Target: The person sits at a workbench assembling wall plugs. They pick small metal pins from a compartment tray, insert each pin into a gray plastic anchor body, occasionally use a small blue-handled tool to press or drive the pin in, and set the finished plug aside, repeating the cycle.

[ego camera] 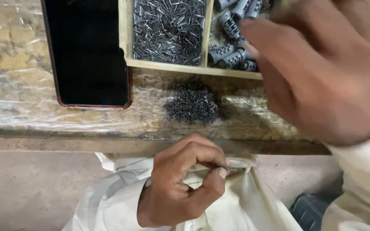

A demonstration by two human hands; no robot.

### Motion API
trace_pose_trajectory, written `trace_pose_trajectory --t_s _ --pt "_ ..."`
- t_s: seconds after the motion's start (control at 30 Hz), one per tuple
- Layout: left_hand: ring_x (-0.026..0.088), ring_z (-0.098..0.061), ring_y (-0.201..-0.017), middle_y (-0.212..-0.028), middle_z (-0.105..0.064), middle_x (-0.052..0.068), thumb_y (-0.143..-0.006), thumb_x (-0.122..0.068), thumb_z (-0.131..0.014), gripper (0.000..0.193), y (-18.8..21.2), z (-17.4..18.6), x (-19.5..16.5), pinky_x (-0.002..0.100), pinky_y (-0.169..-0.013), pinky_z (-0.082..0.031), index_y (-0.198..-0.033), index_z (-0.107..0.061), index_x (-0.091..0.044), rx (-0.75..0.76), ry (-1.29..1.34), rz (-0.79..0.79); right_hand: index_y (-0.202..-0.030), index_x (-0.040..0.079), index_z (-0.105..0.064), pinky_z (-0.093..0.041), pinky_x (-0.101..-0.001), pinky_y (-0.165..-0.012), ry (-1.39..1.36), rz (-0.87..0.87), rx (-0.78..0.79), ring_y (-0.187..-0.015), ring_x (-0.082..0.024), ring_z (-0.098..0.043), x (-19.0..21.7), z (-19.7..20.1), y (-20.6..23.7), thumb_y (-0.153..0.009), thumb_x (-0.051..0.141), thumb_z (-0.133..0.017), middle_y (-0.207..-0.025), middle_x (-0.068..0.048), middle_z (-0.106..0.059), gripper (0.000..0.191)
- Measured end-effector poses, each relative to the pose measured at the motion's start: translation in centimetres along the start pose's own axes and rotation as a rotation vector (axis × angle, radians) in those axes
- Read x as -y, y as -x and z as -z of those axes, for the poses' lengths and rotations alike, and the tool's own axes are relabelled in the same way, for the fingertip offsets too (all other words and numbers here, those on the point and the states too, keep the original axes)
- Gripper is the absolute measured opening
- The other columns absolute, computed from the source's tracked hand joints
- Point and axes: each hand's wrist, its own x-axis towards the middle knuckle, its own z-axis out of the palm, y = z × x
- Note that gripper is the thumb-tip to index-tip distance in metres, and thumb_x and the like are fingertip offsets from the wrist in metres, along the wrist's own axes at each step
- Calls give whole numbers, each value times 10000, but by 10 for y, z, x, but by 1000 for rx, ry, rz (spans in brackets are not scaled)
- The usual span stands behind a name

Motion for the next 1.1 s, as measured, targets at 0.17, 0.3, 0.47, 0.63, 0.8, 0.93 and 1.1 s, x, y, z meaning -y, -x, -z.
trace_pose_trajectory --t_s 0.17,0.3,0.47,0.63,0.8,0.93,1.1 --pt "157 -706 -909 -1044 -701 129 -951 -24 -705 121 -11 7 -1 286 -819 -606 -1056 -659 12 71 -4 -26 -1106 58 -674 -493 -405 -882 103 152 74 -1079 -286 -621 -23 -30 -28 -954 12 -747 -1120 -140 -640 174" --pt "152 -702 -903 -995 -705 115 -917 -67 -689 106 -13 10 -7 303 -813 -603 -996 -660 -3 72 -1 8 -1022 1 -682 -497 -479 -801 -222 -66 189 -945 -302 -646 -9 1 -33 -879 -28 -750 -1011 -149 -657 161" --pt "139 -644 -816 -919 -690 109 -933 -97 -697 114 0 8 -14 319 -784 -568 -958 -670 11 87 240 117 -1005 69 -653 -594 -487 -1070 -612 -410 -78 -1134 -235 -707 86 15 18 -854 -28 -779 -1152 -79 -679 219" --pt "130 -642 -793 -886 -667 103 -914 -32 -631 72 5 3 -21 338 -785 -565 -961 -651 19 150 334 275 -1175 -60 -600 -611 -382 -929 -1383 -840 -118 -1103 -343 -712 126 -5 99 -806 -74 -704 -1166 -254 -662 384" --pt "92 -580 -757 -887 -623 70 -892 -42 -560 83 -16 3 -30 304 -702 -519 -939 -593 18 281 174 281 -1093 -79 -597 -644 -322 -831 -1328 -795 -288 -932 -268 -777 132 -23 140 -822 -88 -707 -1017 -251 -734 293" --pt "64 -532 -657 -761 -604 39 -861 -98 -607 108 -27 0 -39 285 -591 -478 -884 -613 8 351 206 498 -1075 -99 -618 -638 -285 -768 -1188 -726 -222 -910 -243 -792 133 -23 143 -783 -85 -746 -1001 -262 -738 319" --pt "53 -454 -572 -604 -515 1 -858 -149 -646 135 -20 5 -43 287 -485 -370 -862 -609 -19 432 64 689 -1094 -31 -650 -604 -209 -635 -1126 -841 -59 -801 -157 -784 140 -15 147 -742 -29 -812 -1069 -214 -757 387"
